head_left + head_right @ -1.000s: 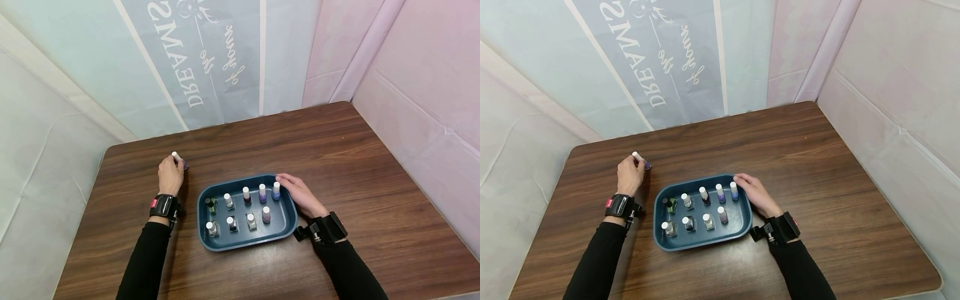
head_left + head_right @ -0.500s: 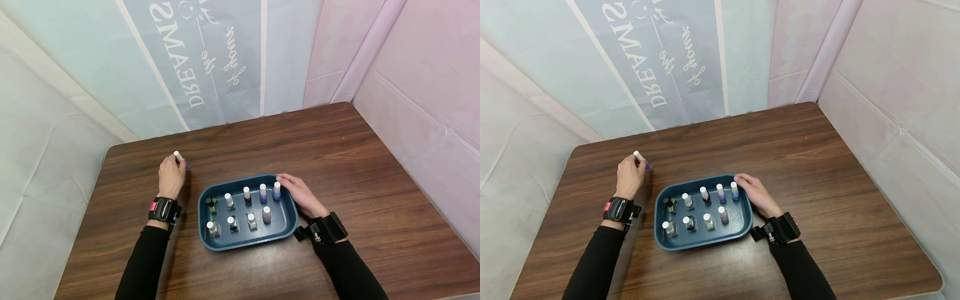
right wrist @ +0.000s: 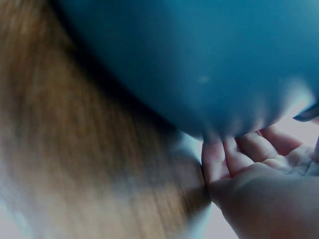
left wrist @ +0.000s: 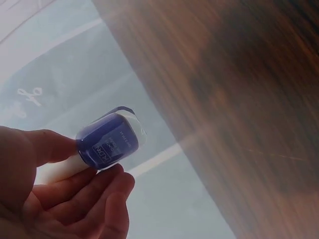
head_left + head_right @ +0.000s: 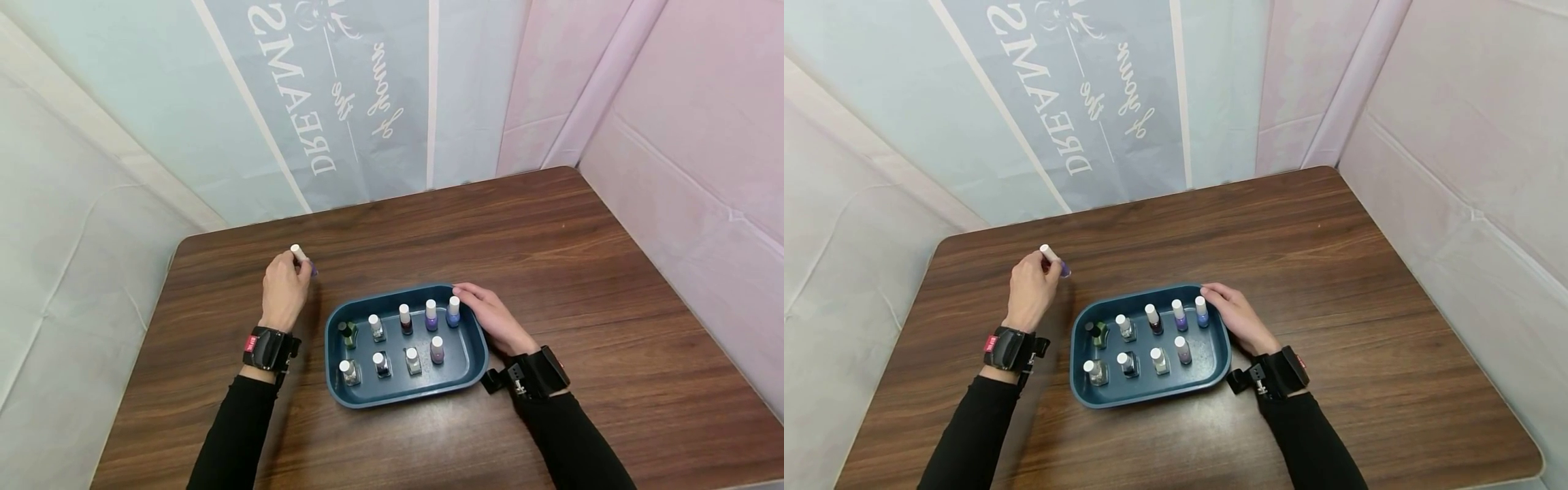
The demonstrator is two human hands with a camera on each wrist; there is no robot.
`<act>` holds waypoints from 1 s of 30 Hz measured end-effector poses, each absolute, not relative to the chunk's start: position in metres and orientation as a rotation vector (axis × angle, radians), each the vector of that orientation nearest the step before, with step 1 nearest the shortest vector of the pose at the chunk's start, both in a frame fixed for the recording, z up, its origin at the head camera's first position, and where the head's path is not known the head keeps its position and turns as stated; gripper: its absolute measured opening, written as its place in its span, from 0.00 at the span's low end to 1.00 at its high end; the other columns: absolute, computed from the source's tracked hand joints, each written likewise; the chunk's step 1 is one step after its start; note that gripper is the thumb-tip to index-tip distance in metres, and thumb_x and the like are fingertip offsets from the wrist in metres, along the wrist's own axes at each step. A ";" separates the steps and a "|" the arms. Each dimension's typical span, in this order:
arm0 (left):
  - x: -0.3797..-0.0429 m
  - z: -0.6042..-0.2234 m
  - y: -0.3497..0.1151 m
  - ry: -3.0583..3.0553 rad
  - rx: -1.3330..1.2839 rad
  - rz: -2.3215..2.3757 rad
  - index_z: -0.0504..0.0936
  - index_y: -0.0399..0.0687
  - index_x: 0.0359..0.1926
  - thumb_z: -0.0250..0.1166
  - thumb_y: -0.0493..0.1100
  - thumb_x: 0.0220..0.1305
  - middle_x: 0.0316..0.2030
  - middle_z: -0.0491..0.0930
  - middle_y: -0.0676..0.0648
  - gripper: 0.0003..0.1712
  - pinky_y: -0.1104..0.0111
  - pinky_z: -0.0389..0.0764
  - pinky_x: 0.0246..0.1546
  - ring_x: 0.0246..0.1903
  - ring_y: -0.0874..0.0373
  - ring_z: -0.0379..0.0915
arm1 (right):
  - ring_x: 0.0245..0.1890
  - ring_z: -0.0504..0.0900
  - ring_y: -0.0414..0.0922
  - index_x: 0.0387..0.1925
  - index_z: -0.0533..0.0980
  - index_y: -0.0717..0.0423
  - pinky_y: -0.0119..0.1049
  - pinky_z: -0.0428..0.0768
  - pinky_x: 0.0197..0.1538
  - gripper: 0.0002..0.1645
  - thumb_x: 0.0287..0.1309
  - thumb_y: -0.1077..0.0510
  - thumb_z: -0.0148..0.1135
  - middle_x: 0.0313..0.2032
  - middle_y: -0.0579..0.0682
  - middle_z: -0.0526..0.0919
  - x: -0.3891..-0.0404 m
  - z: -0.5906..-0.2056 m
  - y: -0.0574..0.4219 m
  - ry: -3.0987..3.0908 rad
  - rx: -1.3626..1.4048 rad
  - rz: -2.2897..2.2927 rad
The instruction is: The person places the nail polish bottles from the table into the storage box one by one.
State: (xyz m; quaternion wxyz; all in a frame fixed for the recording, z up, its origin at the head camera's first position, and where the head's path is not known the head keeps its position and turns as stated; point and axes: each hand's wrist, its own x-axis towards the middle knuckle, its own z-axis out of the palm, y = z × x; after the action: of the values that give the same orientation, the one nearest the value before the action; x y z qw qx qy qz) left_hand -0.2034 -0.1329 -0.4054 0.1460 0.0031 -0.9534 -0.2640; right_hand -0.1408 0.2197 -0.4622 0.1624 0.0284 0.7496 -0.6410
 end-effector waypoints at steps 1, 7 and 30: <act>-0.202 -0.404 -0.132 -2.743 0.003 -0.757 0.77 0.35 0.36 0.55 0.45 0.70 0.30 0.75 0.41 0.15 0.65 0.66 0.28 0.28 0.50 0.68 | 0.60 0.68 0.48 0.62 0.69 0.61 0.39 0.66 0.62 0.30 0.70 0.44 0.49 0.60 0.59 0.72 -0.141 -0.462 0.220 2.139 0.079 -1.827; -0.197 -0.397 -0.123 -2.718 -0.036 -0.716 0.78 0.36 0.34 0.57 0.45 0.68 0.31 0.78 0.41 0.14 0.64 0.67 0.26 0.27 0.49 0.69 | 0.58 0.69 0.46 0.62 0.69 0.60 0.35 0.68 0.59 0.30 0.70 0.43 0.49 0.60 0.58 0.72 -0.141 -0.463 0.220 2.140 0.092 -1.820; -0.176 -0.373 -0.096 -2.626 -0.202 -0.577 0.80 0.41 0.31 0.60 0.45 0.65 0.26 0.79 0.43 0.12 0.65 0.62 0.21 0.23 0.50 0.67 | 0.61 0.67 0.51 0.63 0.68 0.62 0.45 0.62 0.66 0.31 0.70 0.44 0.48 0.61 0.61 0.71 -0.142 -0.461 0.221 2.121 0.085 -1.829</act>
State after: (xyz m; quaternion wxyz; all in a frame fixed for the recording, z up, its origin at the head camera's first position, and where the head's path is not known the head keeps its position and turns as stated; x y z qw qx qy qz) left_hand -0.1764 -0.0960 -0.3730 0.2209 -0.0732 -0.9499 -0.2087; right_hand -0.1420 0.2206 -0.4611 0.1692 0.0299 0.7461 -0.6433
